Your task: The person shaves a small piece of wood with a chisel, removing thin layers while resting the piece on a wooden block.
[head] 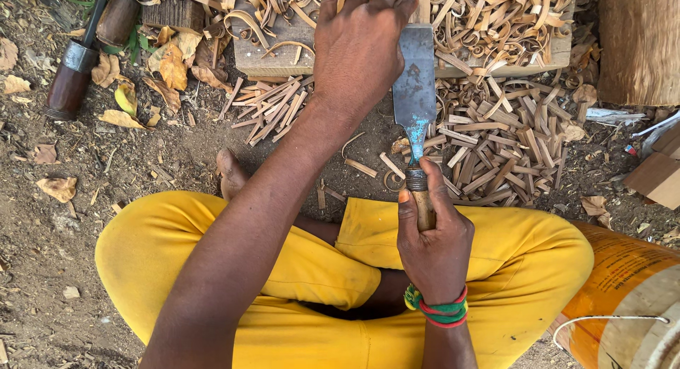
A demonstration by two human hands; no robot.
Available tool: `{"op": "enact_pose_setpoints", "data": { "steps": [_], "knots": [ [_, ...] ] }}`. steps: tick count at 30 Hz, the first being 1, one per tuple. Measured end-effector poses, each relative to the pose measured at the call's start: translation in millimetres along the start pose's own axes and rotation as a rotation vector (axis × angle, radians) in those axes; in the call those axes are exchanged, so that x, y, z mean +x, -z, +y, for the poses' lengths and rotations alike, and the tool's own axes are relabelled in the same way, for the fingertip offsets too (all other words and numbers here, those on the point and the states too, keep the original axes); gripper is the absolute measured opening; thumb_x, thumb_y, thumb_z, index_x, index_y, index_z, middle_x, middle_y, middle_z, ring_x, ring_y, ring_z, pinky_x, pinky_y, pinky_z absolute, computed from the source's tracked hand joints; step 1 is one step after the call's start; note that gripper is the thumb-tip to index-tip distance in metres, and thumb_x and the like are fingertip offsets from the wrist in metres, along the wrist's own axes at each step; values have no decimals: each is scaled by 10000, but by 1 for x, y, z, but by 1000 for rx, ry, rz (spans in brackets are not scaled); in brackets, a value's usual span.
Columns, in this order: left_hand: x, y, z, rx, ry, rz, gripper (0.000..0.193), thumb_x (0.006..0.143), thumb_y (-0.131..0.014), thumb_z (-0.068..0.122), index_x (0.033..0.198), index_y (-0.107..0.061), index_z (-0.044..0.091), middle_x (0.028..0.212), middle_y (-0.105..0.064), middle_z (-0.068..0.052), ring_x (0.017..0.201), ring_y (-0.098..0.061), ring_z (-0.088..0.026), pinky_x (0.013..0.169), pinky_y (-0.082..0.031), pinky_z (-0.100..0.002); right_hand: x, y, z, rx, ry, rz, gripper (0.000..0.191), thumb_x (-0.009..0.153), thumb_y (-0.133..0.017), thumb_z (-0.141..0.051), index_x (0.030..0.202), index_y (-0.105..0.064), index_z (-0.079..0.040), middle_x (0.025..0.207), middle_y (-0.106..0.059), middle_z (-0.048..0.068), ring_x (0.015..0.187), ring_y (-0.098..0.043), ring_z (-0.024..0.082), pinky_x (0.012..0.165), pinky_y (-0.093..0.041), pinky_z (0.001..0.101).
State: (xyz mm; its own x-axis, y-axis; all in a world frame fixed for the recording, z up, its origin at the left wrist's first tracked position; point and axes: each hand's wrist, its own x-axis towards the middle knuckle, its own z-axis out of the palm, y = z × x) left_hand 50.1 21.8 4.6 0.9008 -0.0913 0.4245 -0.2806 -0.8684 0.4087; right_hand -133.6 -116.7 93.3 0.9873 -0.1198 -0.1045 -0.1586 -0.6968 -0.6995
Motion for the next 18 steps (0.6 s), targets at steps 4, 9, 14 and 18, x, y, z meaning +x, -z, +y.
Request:
{"op": "enact_pose_setpoints", "data": {
  "steps": [4, 9, 14, 18],
  "knots": [
    [0, 0, 0, 12, 0, -6, 460, 769, -728, -65, 1171, -778, 153, 1106, -770, -46, 1139, -681, -229, 1172, -323, -555, 0, 0, 0, -10, -5, -4, 455, 980, -708, -135, 1413, -612, -34, 640, -498, 24, 568, -396, 46, 499, -388, 255],
    [0, 0, 1, 11, 2, -2, 442, 787, -727, -63, 1170, -777, 153, 1115, -767, -44, 1135, -681, -226, 1179, -317, -557, 0, 1, 0, -12, 5, -3, 454, 984, -708, -137, 1414, -611, -31, 640, -477, 22, 571, -388, 48, 498, -382, 256],
    [0, 2, 1, 7, 11, -19, 440, 786, -720, -63, 1161, -780, 160, 1103, -770, -40, 1124, -681, -222, 1180, -308, -562, 1, 2, -3, -28, -23, -15, 457, 979, -711, -145, 1411, -615, -31, 613, -432, 34, 548, -363, 65, 474, -353, 275],
    [0, 4, 3, 9, 18, -35, 442, 790, -739, -46, 1185, -770, 152, 1113, -762, -39, 1177, -672, -221, 1196, -300, -552, 3, 4, -4, -35, -15, -43, 442, 985, -696, -144, 1406, -620, -32, 611, -436, 31, 541, -370, 60, 465, -353, 272]
  ]
}}
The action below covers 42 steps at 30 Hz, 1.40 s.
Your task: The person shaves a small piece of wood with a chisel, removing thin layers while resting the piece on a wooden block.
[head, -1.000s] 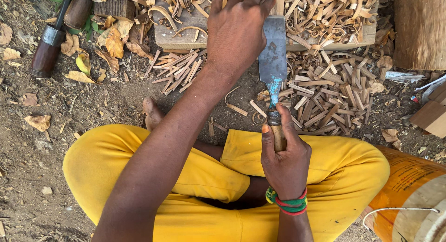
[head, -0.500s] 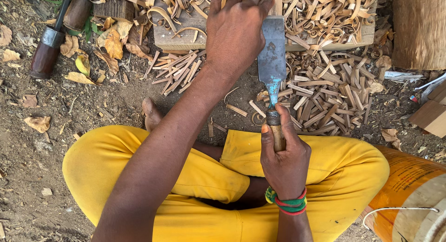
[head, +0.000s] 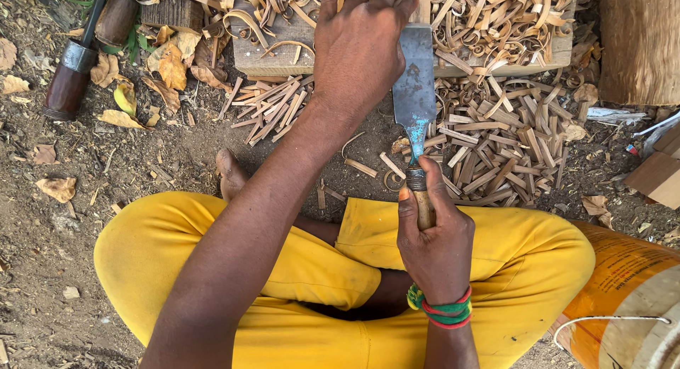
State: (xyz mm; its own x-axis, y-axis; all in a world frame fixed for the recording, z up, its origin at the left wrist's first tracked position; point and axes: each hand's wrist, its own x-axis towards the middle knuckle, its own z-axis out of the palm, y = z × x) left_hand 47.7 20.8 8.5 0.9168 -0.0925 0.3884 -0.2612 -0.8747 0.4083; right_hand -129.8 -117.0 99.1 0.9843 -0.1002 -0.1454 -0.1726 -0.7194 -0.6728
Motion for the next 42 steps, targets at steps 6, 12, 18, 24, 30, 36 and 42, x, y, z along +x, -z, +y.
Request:
{"op": "enact_pose_setpoints", "data": {
  "steps": [6, 12, 18, 24, 30, 36, 42],
  "knots": [
    [2, 2, 1, 7, 7, -5, 483, 745, -767, -19, 1191, -760, 166, 1153, -748, -45, 1184, -661, -238, 1194, -284, -549, 1, -1, 3, 2, 35, 32, 418, 988, -709, -147, 1382, -637, -26, 647, -481, 19, 572, -374, 51, 485, -368, 260],
    [2, 1, 2, 16, 10, -26, 482, 740, -779, -17, 1188, -764, 160, 1138, -756, -40, 1179, -667, -228, 1197, -294, -553, -1, -3, 7, -7, 12, 39, 416, 984, -716, -157, 1373, -647, -26, 619, -461, 35, 561, -363, 59, 485, -360, 266],
    [0, -1, 2, 11, 15, 2, 464, 779, -775, -21, 1205, -763, 163, 1145, -754, -47, 1188, -665, -234, 1190, -318, -554, -1, -2, 7, -3, 13, 35, 421, 988, -714, -166, 1376, -642, -20, 613, -478, 13, 556, -375, 45, 483, -358, 259],
    [1, -1, 2, 14, 9, -9, 474, 747, -773, -19, 1185, -765, 161, 1152, -750, -41, 1174, -669, -234, 1183, -318, -548, -1, -2, 6, 12, -7, 37, 424, 982, -717, -157, 1379, -647, -26, 623, -483, 21, 569, -372, 44, 488, -353, 256],
    [1, 1, 2, 12, 8, -2, 460, 758, -777, -11, 1185, -766, 159, 1155, -751, -40, 1175, -670, -230, 1189, -316, -533, -1, -2, 7, 24, 4, 38, 415, 984, -715, -148, 1375, -646, -28, 644, -505, 1, 583, -385, 36, 500, -370, 244],
    [0, 1, 2, -5, 7, 3, 448, 769, -761, -7, 1187, -767, 153, 1140, -751, -51, 1165, -677, -234, 1180, -323, -538, -2, -2, 8, 28, 7, 40, 415, 984, -718, -148, 1376, -646, -34, 640, -469, 3, 592, -373, 38, 503, -364, 245],
    [0, -4, 2, 8, 12, -18, 443, 789, -743, -16, 1196, -760, 159, 1147, -748, -55, 1147, -690, -228, 1186, -324, -536, 1, 0, 16, 7, -44, 36, 413, 962, -754, -147, 1360, -683, -58, 624, -398, 36, 578, -334, 57, 492, -314, 260]
  ]
}}
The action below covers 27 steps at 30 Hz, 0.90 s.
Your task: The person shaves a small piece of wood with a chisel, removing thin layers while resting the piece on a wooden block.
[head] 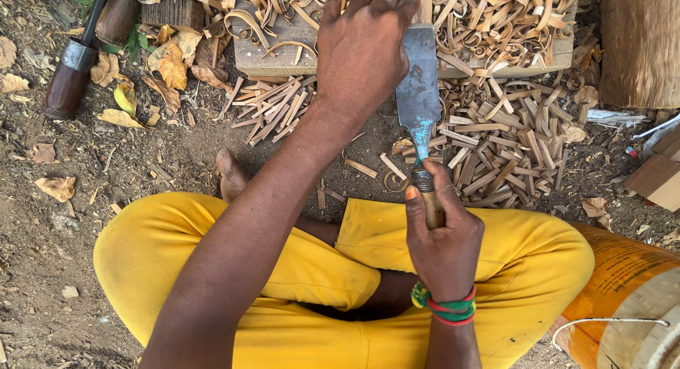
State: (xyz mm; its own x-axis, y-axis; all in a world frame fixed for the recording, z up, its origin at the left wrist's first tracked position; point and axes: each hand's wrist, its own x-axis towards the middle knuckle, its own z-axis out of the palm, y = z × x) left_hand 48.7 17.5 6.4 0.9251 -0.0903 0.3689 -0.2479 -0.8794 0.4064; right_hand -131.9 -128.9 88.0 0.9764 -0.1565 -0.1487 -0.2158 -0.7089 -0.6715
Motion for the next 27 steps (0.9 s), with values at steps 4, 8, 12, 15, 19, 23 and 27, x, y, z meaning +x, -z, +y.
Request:
{"op": "enact_pose_setpoints", "data": {
  "steps": [4, 8, 12, 15, 19, 23, 27],
  "knots": [
    [1, -6, -2, -7, -12, 9, 467, 751, -732, -1, 1197, -747, 135, 1193, -739, -74, 1134, -690, -228, 1191, -287, -540, 14, 7, 14, 85, 1, -27, 404, 948, -760, -153, 1339, -688, -79, 750, -550, -57, 612, -415, 14, 501, -350, 230],
    [-5, -13, -5, -47, -28, 26, 463, 780, -725, 26, 1236, -740, 105, 1247, -733, -66, 1169, -689, -212, 1249, -215, -500, 27, 22, 29, 29, 152, -54, 368, 974, -769, -134, 1326, -692, -57, 793, -562, -110, 678, -434, -17, 559, -396, 190],
    [-7, -18, -4, -38, -38, 84, 454, 760, -722, 34, 1207, -755, 103, 1241, -737, -71, 1159, -688, -205, 1263, -150, -499, 34, 31, 37, 15, 34, -97, 347, 952, -769, -127, 1289, -711, -67, 667, -393, -68, 627, -326, 23, 530, -305, 212],
    [-6, -18, -3, -45, -38, 119, 433, 764, -720, 33, 1189, -765, 100, 1230, -743, -72, 1143, -689, -206, 1262, -141, -505, 36, 32, 38, 48, 6, -112, 347, 956, -760, -136, 1293, -707, -75, 669, -389, -77, 628, -319, 25, 535, -302, 213],
    [-7, -20, -5, -41, -32, 123, 423, 784, -706, 19, 1190, -771, 114, 1234, -748, -62, 1153, -691, -201, 1269, -137, -508, 37, 31, 39, 19, 21, -113, 349, 956, -762, -147, 1293, -707, -72, 662, -363, -69, 624, -316, 32, 531, -299, 227],
    [-11, -29, -7, -32, -35, 126, 422, 803, -695, 17, 1207, -767, 119, 1242, -747, -58, 1162, -684, -206, 1266, -130, -514, 32, 29, 34, -5, 68, -95, 349, 963, -758, -153, 1297, -703, -68, 676, -351, -66, 631, -323, 37, 530, -314, 227],
    [-5, -20, -8, -43, -41, 116, 434, 795, -701, 25, 1213, -765, 125, 1231, -751, -53, 1161, -678, -223, 1242, -142, -543, 23, 23, 16, 59, 63, -105, 357, 1017, -722, -156, 1362, -678, -74, 818, -552, -16, 698, -423, 31, 597, -396, 229]
  ]
}}
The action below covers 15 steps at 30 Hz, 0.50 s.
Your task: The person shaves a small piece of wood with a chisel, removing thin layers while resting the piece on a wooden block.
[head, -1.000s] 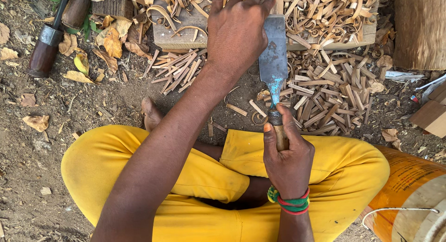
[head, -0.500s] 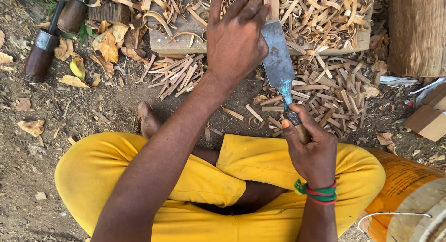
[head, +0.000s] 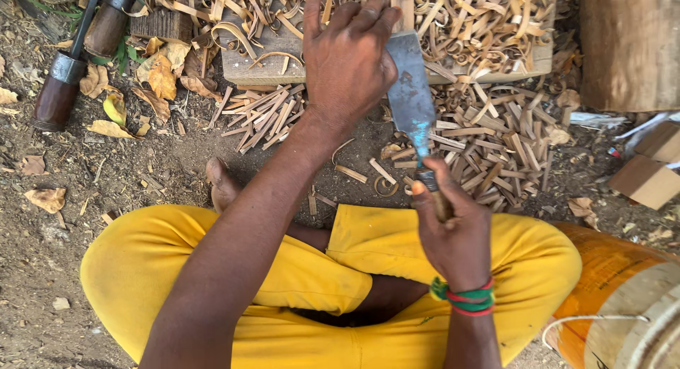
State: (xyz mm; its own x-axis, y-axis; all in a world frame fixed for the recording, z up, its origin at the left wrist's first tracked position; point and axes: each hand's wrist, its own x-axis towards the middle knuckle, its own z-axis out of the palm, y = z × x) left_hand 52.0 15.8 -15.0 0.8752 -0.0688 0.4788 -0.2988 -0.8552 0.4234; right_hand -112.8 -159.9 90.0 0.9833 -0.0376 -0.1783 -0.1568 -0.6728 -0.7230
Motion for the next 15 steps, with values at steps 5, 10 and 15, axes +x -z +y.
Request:
{"op": "enact_pose_setpoints", "data": {
  "steps": [5, 10, 15],
  "knots": [
    [12, 47, 22, 66, -93, 88, 380, 851, -711, 17, 1221, -746, 95, 1262, -738, -91, 1218, -672, -288, 1226, -259, -552, -10, -7, -31, -78, 12, 24, 393, 1006, -663, -165, 1385, -628, -67, 978, -750, 182, 771, -642, 85, 694, -546, 288],
    [-23, 61, 77, -85, -147, -230, 204, 822, -675, 78, 990, -722, -27, 1090, -737, -224, 1106, -708, -361, 1074, -525, -425, -12, -6, -50, -123, 165, 43, 440, 1020, -625, -107, 1447, -564, -17, 1149, -714, 274, 1017, -711, 282, 759, -568, 337],
    [-31, 53, 73, -119, -123, -207, 204, 816, -675, 99, 951, -699, -52, 1091, -727, -272, 1094, -722, -380, 1000, -578, -422, -7, -20, -61, -190, -239, -3, 500, 979, -652, -140, 1468, -574, -70, 937, -710, 270, 655, -671, 395, 619, -553, 376]
  ]
}}
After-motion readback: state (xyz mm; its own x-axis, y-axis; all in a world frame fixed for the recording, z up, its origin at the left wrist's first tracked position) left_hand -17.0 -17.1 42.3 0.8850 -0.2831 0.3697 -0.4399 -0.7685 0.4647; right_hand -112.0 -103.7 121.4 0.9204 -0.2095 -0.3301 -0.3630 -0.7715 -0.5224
